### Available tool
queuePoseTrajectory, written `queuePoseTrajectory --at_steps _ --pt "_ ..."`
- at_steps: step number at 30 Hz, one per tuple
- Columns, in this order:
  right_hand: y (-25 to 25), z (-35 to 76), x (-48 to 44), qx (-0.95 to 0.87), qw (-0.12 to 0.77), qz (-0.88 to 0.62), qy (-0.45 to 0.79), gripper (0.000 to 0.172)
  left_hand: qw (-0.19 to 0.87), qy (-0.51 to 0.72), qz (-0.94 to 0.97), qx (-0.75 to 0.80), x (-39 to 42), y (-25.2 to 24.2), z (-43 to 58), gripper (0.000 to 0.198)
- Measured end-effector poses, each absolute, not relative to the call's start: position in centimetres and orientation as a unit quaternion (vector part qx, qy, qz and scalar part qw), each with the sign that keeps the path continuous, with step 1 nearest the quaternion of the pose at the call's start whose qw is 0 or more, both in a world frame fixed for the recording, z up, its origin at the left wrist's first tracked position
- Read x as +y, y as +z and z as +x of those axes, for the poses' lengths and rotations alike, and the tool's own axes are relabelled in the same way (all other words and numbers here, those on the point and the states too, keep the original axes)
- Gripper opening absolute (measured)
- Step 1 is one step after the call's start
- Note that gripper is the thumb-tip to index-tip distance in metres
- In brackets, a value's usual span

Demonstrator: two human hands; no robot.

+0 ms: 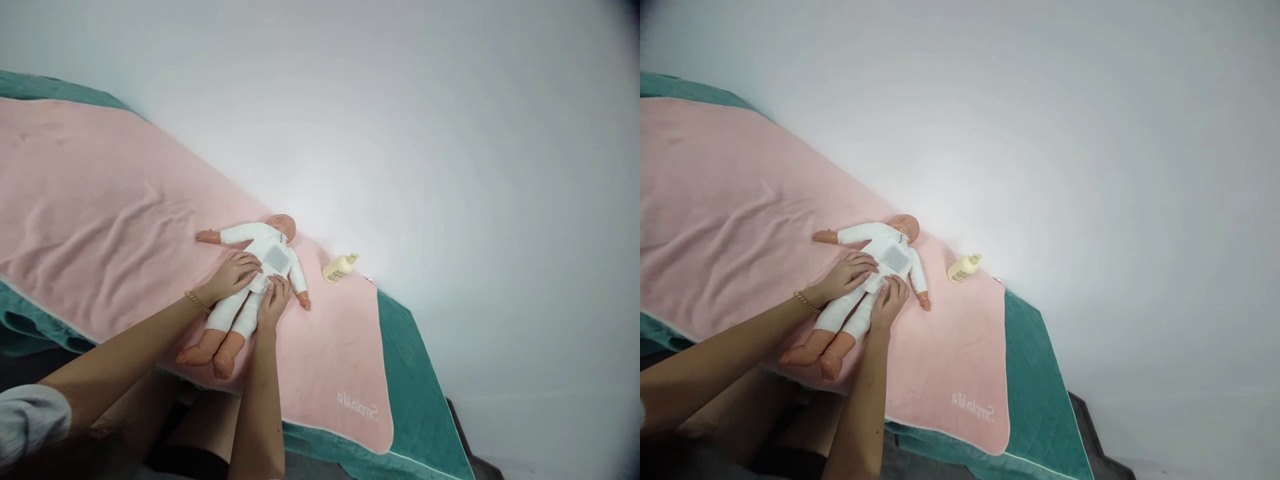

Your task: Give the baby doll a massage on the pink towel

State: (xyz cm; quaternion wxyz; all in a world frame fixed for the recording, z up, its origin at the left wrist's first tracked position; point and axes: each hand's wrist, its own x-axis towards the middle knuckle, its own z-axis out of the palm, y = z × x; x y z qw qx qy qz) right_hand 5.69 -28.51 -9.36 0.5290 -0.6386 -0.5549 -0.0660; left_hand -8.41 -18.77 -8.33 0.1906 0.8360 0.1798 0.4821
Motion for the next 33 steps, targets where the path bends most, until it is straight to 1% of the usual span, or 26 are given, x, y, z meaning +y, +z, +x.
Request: queuePoseTrajectory --at_steps 5,9,14,19,24,28,33 --pt "-9.3 5.8 -28.2 -0.553 0.533 -0.64 -0.022 0.044 0.22 0.459 0.832 0.22 -18.3 -8.6 -8.2 0.036" --pt "-8.8 5.7 -28.1 -0.551 0.533 -0.642 -0.009 0.042 0.231 0.454 0.826 0.241 -18.2 -8.8 -8.1 0.04" --pt "-8.9 6.0 -28.2 -0.548 0.539 -0.639 -0.005 0.042 0.229 0.452 0.827 0.243 -18.7 -8.5 -8.1 0.039" --pt "-9.1 7.6 -26.8 -0.539 0.571 -0.619 0.022 0.044 0.236 0.452 0.825 0.243 -18.1 -7.7 -7.5 0.039" --pt "-7.3 8.7 -24.9 -0.517 0.611 -0.6 0.017 0.044 0.228 0.472 0.825 0.212 -16.0 -5.4 -6.3 0.039" --pt "-6.7 9.1 -24.0 -0.539 0.597 -0.593 0.034 0.04 0.224 0.453 0.839 0.2 -14.8 -4.5 -5.1 0.034" --pt "-6.8 9.0 -23.8 -0.558 0.563 -0.606 0.072 0.036 0.218 0.427 0.848 0.225 -14.2 -5.8 -4.2 0.038"
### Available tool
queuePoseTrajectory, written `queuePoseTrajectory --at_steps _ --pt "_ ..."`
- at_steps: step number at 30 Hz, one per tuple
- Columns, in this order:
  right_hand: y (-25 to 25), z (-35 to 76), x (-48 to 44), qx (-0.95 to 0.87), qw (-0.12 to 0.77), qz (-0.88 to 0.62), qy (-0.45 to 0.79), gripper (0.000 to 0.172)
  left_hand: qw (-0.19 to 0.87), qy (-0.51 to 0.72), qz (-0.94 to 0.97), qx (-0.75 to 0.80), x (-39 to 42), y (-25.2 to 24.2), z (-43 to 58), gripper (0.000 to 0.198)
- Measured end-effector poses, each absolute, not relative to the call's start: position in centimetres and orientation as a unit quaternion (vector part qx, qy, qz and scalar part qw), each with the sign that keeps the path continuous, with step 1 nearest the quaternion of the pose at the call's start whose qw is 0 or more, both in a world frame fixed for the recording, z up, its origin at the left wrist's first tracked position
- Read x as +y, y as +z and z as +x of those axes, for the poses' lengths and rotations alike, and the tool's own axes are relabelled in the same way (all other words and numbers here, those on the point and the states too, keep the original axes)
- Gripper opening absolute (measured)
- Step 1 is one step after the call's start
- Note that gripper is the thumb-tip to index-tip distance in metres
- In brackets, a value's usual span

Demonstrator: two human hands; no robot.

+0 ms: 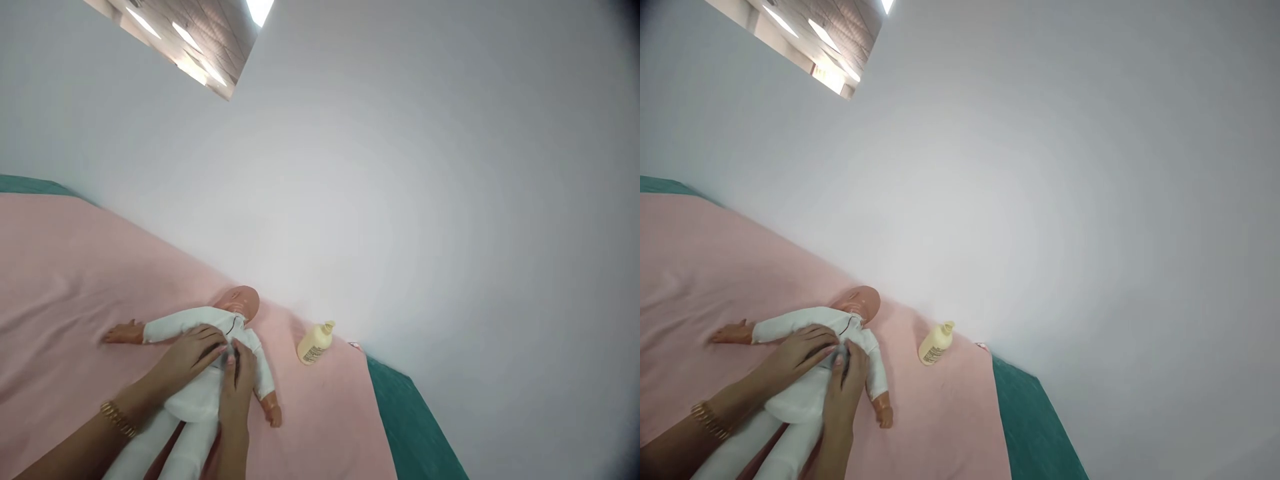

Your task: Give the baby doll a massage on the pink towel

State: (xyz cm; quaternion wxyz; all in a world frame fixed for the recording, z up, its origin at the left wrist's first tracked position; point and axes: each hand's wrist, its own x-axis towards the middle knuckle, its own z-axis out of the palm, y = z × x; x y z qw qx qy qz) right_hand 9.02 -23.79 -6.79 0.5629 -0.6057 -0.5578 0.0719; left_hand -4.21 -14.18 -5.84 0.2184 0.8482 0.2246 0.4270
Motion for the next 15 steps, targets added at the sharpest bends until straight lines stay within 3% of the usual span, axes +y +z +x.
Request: queuePoseTrajectory --at_steps 7,15 --pt "-5.9 9.1 -23.0 -0.573 0.538 -0.61 0.103 0.038 0.193 0.426 0.846 0.256 -13.4 -6.8 -4.0 0.04" --pt "-6.4 9.6 -22.4 -0.581 0.539 -0.607 0.052 0.038 0.128 0.438 0.857 0.241 -12.2 -5.8 -3.2 0.044"
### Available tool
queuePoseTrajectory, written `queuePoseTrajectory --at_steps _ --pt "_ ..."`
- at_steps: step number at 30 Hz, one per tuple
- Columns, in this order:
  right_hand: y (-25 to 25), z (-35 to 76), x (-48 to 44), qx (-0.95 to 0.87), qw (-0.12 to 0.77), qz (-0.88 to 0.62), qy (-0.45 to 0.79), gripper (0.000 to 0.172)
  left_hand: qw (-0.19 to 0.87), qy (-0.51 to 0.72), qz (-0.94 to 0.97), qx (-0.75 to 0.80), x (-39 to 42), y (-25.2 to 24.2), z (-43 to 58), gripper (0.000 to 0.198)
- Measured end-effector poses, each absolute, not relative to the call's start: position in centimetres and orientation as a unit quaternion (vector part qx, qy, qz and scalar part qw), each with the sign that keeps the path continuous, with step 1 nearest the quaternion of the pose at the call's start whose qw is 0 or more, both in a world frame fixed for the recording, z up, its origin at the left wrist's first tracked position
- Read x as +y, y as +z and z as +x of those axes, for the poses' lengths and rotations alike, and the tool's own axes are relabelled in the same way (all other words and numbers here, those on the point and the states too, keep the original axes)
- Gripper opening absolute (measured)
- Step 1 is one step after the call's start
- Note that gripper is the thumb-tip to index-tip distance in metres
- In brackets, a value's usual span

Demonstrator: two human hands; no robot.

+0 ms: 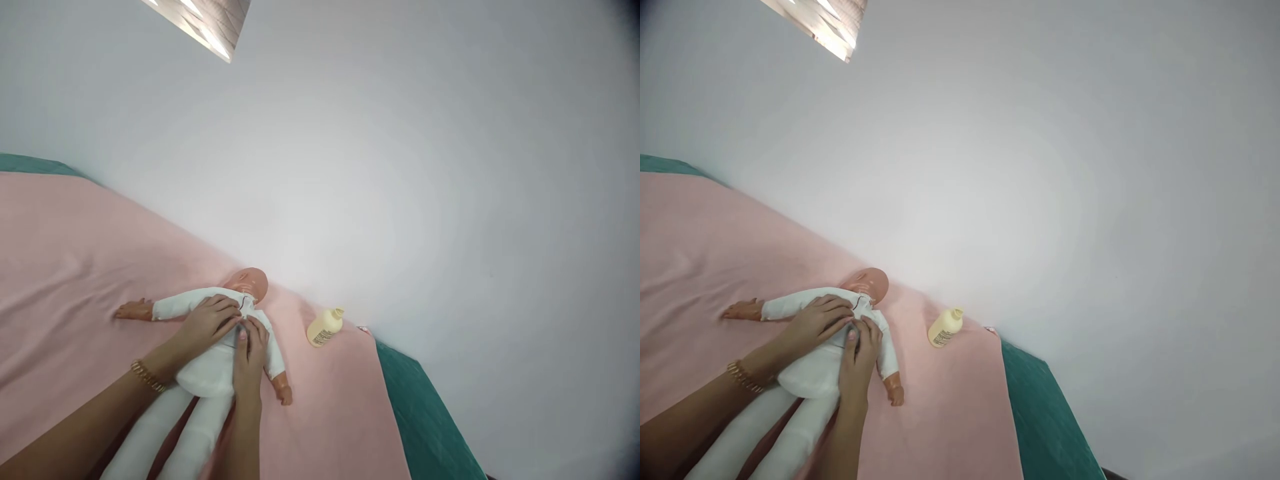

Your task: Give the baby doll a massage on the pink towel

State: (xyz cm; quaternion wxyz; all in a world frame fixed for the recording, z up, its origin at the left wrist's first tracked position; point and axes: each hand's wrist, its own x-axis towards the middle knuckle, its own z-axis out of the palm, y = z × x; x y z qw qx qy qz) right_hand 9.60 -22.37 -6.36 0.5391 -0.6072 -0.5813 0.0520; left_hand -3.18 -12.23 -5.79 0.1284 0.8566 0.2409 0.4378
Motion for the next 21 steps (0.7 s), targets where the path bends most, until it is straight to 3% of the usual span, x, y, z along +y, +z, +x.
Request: queuePoseTrajectory --at_steps 21 --pt "-7.3 9.8 -21.9 -0.602 0.488 -0.631 0.027 0.045 0.127 0.438 0.853 0.254 -11.6 -8.0 -3.0 0.041"
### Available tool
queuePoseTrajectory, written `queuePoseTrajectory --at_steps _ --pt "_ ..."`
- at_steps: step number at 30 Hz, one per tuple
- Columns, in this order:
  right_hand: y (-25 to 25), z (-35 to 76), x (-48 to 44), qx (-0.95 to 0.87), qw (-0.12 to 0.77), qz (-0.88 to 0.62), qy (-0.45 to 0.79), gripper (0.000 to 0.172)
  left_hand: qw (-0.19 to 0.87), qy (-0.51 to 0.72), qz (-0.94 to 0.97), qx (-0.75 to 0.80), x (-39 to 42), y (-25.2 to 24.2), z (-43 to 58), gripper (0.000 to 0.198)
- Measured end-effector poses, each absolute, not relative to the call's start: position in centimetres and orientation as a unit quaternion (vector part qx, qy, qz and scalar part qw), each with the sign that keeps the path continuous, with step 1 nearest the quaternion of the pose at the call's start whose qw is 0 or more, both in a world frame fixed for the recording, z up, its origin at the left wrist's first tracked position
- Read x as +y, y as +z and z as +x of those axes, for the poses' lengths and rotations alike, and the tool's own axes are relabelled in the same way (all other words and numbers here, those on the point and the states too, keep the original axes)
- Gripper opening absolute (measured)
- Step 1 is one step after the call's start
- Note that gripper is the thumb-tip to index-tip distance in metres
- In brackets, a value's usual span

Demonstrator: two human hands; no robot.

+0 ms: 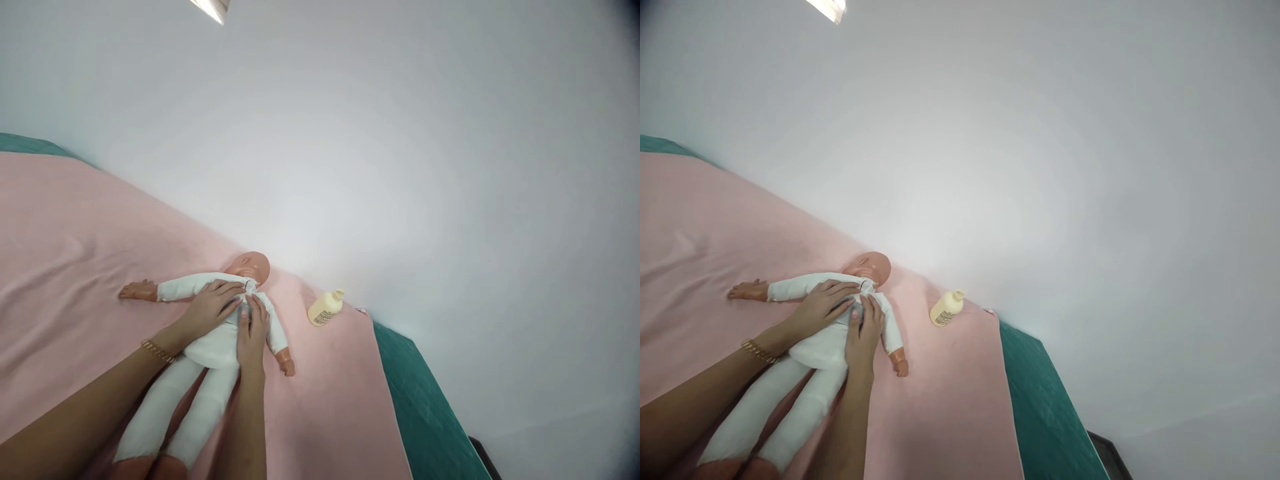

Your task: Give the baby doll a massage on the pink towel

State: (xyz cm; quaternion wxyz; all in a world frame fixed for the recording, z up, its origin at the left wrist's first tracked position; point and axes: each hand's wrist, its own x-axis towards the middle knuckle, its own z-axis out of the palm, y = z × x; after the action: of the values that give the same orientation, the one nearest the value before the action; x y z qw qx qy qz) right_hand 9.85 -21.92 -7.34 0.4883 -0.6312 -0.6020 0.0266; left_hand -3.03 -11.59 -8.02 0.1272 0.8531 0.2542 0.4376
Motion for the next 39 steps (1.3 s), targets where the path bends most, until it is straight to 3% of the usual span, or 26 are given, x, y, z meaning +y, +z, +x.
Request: queuePoseTrajectory --at_steps 5,25,29,34,39 --pt "-6.9 9.7 -21.9 -0.606 0.453 -0.652 0.048 0.049 0.123 0.419 0.859 0.268 -11.7 -7.7 -3.1 0.043" --pt "-6.2 9.5 -21.5 -0.593 0.449 -0.663 0.088 0.051 0.102 0.411 0.86 0.284 -11.5 -8.3 -2.8 0.046" --pt "-6.7 9.6 -21.5 -0.587 0.478 -0.648 0.084 0.05 0.136 0.436 0.849 0.265 -11.3 -8.5 -3.1 0.046" --pt "-7.5 9.6 -22.5 -0.531 0.582 -0.61 0.085 0.048 0.228 0.497 0.802 0.242 -11.8 -7.9 -4.5 0.04" --pt "-7.5 8.5 -24.9 -0.47 0.648 -0.598 0.045 0.043 0.227 0.529 0.786 0.224 -13.9 -7.0 -6.6 0.034"
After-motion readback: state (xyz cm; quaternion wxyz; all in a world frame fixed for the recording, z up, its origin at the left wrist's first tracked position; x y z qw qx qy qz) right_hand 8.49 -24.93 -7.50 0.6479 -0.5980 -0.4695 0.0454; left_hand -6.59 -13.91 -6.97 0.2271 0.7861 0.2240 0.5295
